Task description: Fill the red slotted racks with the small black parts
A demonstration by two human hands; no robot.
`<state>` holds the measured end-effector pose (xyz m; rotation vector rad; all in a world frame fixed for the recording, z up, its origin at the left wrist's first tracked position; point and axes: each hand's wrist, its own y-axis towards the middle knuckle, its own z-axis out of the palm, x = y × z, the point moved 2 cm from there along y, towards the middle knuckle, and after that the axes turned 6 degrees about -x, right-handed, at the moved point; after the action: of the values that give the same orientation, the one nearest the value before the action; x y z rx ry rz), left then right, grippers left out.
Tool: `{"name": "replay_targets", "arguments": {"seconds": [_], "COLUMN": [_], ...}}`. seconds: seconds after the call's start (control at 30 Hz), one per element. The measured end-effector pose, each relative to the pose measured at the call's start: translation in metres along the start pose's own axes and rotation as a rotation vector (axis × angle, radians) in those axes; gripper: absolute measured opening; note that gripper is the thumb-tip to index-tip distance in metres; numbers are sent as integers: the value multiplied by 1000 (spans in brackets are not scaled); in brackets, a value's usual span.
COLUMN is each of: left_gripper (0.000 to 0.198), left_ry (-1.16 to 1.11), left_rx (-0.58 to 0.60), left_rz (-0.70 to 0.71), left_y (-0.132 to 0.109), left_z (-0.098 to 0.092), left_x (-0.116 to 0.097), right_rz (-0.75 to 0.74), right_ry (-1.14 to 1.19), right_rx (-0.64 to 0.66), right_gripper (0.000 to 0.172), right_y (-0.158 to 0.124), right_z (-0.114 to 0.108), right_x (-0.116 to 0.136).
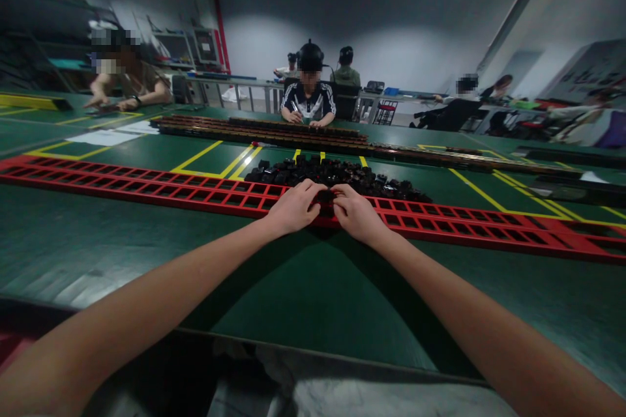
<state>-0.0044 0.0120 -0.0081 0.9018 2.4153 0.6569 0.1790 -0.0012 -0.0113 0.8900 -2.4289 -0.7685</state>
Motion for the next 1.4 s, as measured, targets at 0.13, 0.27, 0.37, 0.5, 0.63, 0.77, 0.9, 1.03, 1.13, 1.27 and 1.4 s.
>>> {"name": "replay_targets", "arguments": {"seconds": [0.13,0.27,0.37,0.5,0.63,0.77,0.9,1.03,1.13,1.27,1.4], "left_gripper": [41,39,34,34,40,43,40,40,41,40,40], "left_ry": [-20,-66,-86,-66,-43,-21,52,100,120,96,67], "left_rx": [-3,-10,-2,-4,0,30,50,67,63,47,41], "left_rz": [-7,-3,13,25,19,15,7,-8,-26,3,33], "left_y": [0,-1,-1,0,0,1,2,1,0,0,1], "left_z": [0,0,0,0,2,4,4,2,2,3,7], "left_x": [1,1,0,0,3,7,6,2,1,1,5], "right_rz": [-4,8,41,43,40,22,19,28,30,3,-14], "right_ry": [37,87,102,105,132,145,139,113,75,-16,-51], "right_rx": [-42,-94,-87,-88,-114,-116,-93,-35,5,38,62], "right_gripper": [27,35,41,39,39,39,38,37,38,37,38], "right_y": [0,0,0,1,1,0,0,0,0,0,0], "right_z": [0,-3,-4,-4,-4,-2,-2,-1,1,1,0], "right_x": [-3,-4,-5,-6,-5,-5,-4,-2,-1,1,3]}}
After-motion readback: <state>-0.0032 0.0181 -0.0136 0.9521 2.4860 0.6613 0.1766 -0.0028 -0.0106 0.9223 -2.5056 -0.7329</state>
